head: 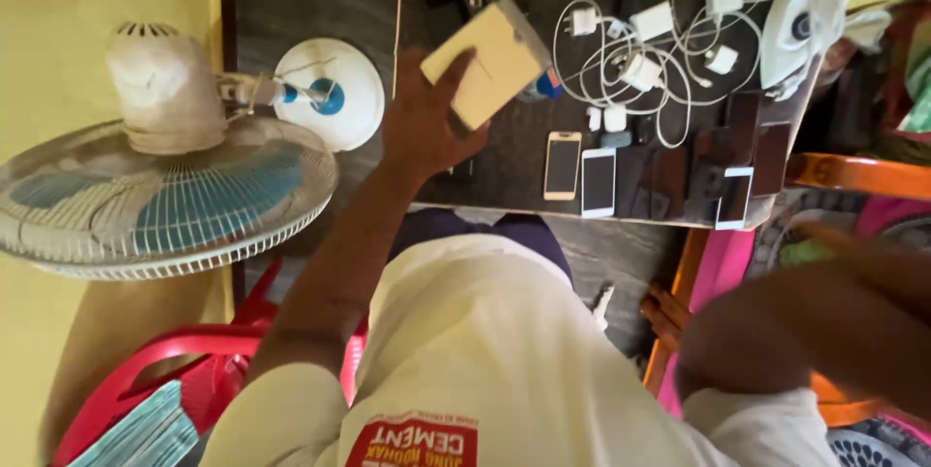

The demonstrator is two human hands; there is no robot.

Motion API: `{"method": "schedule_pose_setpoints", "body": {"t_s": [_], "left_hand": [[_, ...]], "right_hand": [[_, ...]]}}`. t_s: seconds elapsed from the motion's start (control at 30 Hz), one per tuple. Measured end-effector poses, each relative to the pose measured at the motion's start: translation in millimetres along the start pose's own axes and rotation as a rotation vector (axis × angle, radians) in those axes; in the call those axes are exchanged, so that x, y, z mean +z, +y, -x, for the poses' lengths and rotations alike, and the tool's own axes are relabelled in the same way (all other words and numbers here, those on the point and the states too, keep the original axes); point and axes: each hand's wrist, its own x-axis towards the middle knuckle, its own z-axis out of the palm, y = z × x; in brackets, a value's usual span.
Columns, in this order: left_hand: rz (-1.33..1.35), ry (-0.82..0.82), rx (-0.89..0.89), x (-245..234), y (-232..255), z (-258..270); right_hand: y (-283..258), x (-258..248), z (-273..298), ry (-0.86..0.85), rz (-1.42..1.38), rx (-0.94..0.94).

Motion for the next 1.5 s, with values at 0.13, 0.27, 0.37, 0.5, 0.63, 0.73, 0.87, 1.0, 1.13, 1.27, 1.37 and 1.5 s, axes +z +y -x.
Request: {"method": "schedule_pose_setpoints", "body": {"t_s": [0.13,0.27,0.37,0.5,0.63,0.73,0.87,1.0,1.13,1.27,1.37,1.5], "left_hand": [[0.047,-0.1,-0.121,-12,1,7],[0.024,0.003,-0.142,-8,-13,13],[0.07,0.004,-0.158,-3,-13,21],[0.029,0.055,-0.114,28,-33,39],[0.024,-0.223,-0.398,84,-81,76],[-0.012,-0.401,-0.468,125,-106,117],[-0.086,-0.345,-0.341,161,-126,119],[-0.012,-0.495,-0.526,139,-103,79],[0.075,-0.302,-0.539,169,-134,119],[1.128,-0.166,-0.95,138,-133,126],[1.516,-0.062,-0.739,103,-87,103],[1.726,-0.046,-0.816,51,5,43]], "right_hand": [[8,22,-16,-0.091,0.096,0.037],[28,35,-48,-0.189,0.223,0.057],[24,50,-55,-0.285,0.29,0.066],[15,81,-51,-0.387,0.346,0.083],[11,106,-22,0.072,-0.531,0.359],[10,129,5,0.075,-0.785,0.581],[31,179,21,0.13,-0.935,0.64],[54,215,48,0.188,-1.367,0.679],[57,191,53,0.314,-1.86,0.699],[62,142,34,0.483,-2.296,0.573],[60,111,22,0.571,-2.328,0.468],[54,111,11,0.55,-2.26,0.379]]}}
